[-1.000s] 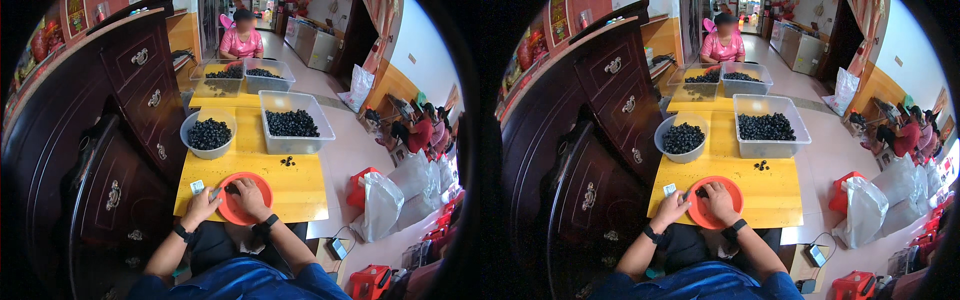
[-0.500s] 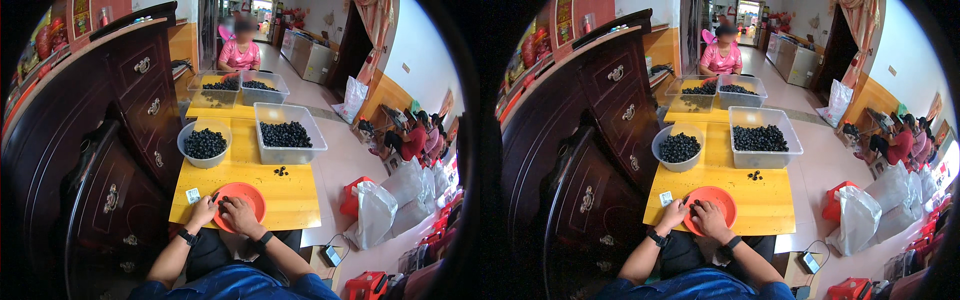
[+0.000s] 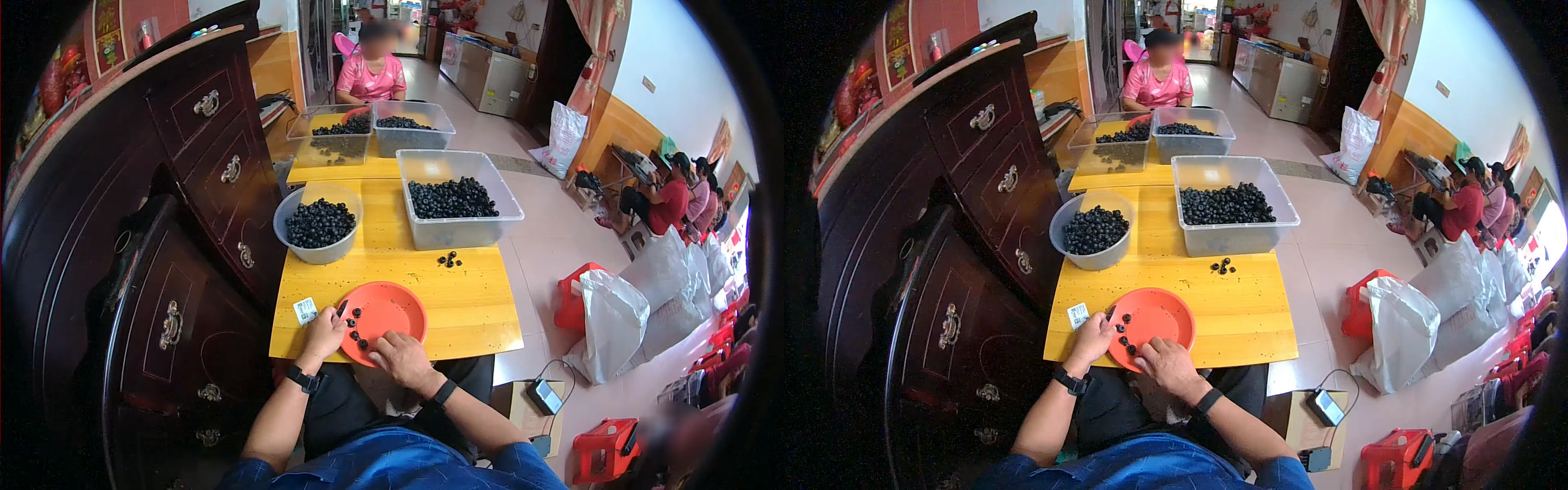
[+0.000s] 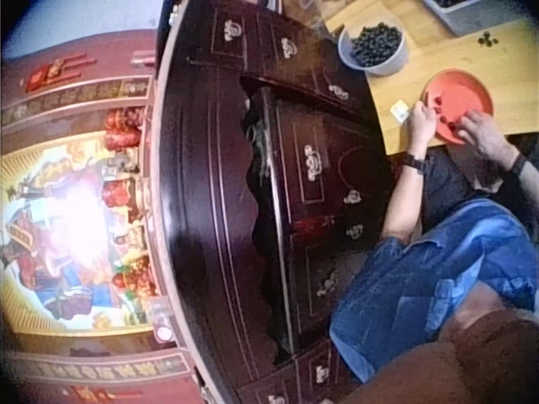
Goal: Manually inspect and sort black berries from a plate into different containers.
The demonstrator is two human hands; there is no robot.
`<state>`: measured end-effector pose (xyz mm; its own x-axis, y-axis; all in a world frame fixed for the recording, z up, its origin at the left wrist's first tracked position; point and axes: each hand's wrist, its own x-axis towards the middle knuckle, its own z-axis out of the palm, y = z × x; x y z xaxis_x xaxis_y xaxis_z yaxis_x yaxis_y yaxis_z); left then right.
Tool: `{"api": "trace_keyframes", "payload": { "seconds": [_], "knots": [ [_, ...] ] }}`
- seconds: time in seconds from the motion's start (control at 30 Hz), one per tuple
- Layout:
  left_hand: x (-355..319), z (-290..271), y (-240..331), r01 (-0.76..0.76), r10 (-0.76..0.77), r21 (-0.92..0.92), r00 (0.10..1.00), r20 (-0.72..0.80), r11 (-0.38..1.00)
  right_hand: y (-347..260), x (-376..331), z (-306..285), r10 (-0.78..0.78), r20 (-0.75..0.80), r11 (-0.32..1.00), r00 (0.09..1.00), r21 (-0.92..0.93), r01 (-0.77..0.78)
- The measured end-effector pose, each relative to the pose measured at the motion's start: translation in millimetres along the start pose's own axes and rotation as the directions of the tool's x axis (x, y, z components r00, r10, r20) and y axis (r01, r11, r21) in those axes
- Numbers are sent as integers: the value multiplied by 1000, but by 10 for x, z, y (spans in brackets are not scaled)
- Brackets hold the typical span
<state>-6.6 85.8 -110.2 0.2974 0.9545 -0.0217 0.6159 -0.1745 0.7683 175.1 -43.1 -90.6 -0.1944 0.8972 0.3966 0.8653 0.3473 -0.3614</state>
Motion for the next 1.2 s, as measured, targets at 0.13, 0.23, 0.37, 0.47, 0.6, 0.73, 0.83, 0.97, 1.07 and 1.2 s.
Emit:
{"api": "trace_keyframes", "payload": {
  "seconds": [0.13, 0.23, 0.37, 0.47, 0.6, 0.73, 0.83, 0.97, 1.07, 1.2],
  "knots": [
    [11, 16, -22, -17, 17, -8, 1000, 6, 1000, 26, -10, 69, 16, -24, 999, 1000, 39, -15],
    [3, -8, 14, -1, 1, -6, 1000, 22, 1000, 36, -8, 64, 11, -7, 1000, 1000, 11, -11],
    [-4, -17, -33, -11, 11, -19, 1000, -8, 1000, 3, 48, 45, 47, -20, 998, 999, 52, -46],
    [2, -6, -31, -4, 4, -33, 1000, 12, 999, 8, 98, 41, 112, 83, 992, 990, 41, -116],
    [19, 16, -74, 7, -5, -58, 1000, 26, 998, 9, 192, -4, 146, 185, 988, 972, 21, -153],
    [-12, -12, -9, -11, 11, 29, 1000, -9, 1000, -12, 222, -86, 99, 214, 991, 972, 64, -115],
    [-23, 2, -12, -2, 1, -39, 1000, -17, 999, 10, 157, -94, -2, 170, 995, 986, 100, -15],
    [10, 78, -94, -10, 5, -97, 999, -54, 995, 21, 100, -90, -36, 162, 993, 986, 120, 17],
    [10, 126, -169, -43, 32, -136, 996, -87, 990, 58, 47, -31, -129, 138, 989, 982, 87, 118],
    [18, 136, -221, -61, 44, -187, 995, -94, 981, 52, 24, 15, -170, 96, 985, 981, 41, 167]
  ]
}}
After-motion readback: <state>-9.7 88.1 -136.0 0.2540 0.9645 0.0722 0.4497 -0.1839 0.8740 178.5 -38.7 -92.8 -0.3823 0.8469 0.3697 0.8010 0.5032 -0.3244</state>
